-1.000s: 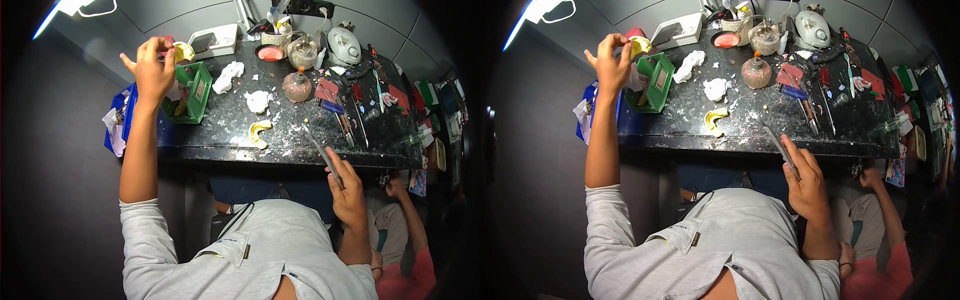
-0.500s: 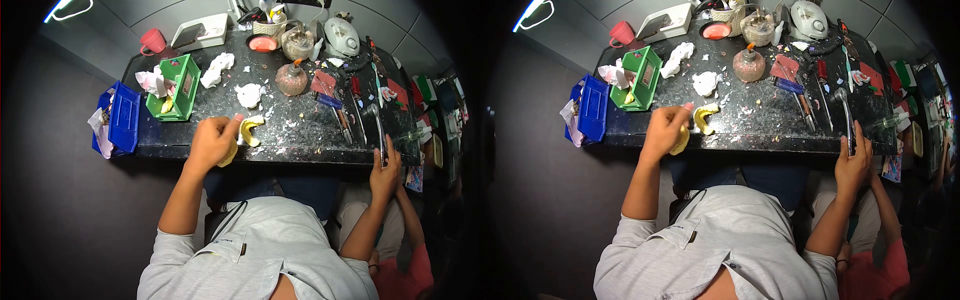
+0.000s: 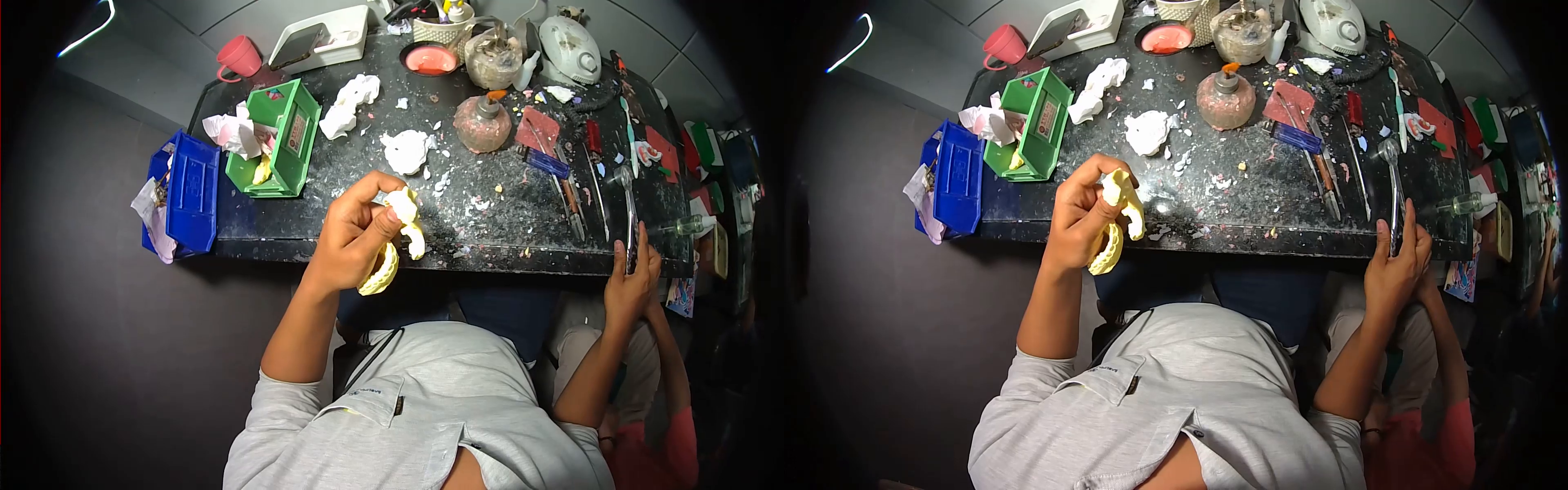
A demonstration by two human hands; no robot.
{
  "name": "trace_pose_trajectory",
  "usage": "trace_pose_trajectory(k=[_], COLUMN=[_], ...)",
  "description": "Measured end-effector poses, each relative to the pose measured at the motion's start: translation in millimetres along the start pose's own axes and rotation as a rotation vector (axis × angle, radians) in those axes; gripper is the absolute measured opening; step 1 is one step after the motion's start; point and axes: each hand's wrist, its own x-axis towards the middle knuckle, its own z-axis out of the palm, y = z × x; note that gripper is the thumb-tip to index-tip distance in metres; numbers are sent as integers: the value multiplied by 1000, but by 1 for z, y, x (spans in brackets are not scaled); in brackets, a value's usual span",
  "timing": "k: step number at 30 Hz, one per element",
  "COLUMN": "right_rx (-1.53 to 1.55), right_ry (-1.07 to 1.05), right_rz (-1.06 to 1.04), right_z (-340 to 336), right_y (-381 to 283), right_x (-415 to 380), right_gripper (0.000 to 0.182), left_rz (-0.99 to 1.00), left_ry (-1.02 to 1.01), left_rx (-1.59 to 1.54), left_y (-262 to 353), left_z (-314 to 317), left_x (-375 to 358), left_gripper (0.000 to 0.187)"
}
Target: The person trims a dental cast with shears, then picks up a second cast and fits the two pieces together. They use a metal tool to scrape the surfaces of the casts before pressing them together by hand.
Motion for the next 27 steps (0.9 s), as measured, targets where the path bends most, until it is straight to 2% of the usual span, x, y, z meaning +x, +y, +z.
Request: trace_pose_trajectory(k=[2, 10, 17, 19, 22, 24, 27], right_rx=[-26, -93, -205, -205, -323, -113, 668], right_ry=[2, 9, -25, -36, 30, 144, 72], right_rz=[-16, -39, 27, 44, -69, -125, -57], right_z=[2, 3, 1, 0, -4, -12, -10], right_y=[1, 0, -13, -13, -17, -31, -83], right_x=[1, 0, -1, -2, -2, 0, -9], right_gripper=[55, 57, 54, 54, 52, 47, 31], left_rz=[34, -2, -36, -24, -70, -48, -22], left_ry=[10, 26, -24, 31, 16, 45, 109], left_rx=[-52, -32, -46, -59, -16, -21, -44], left_y=[3, 3, 5, 5, 5, 4, -5], left_z=[3, 6, -1, 3, -1, 6, 24], left_x=[0, -2, -4, -4, -6, -5, -2], left_gripper=[28, 23, 25, 23, 20, 18, 14])
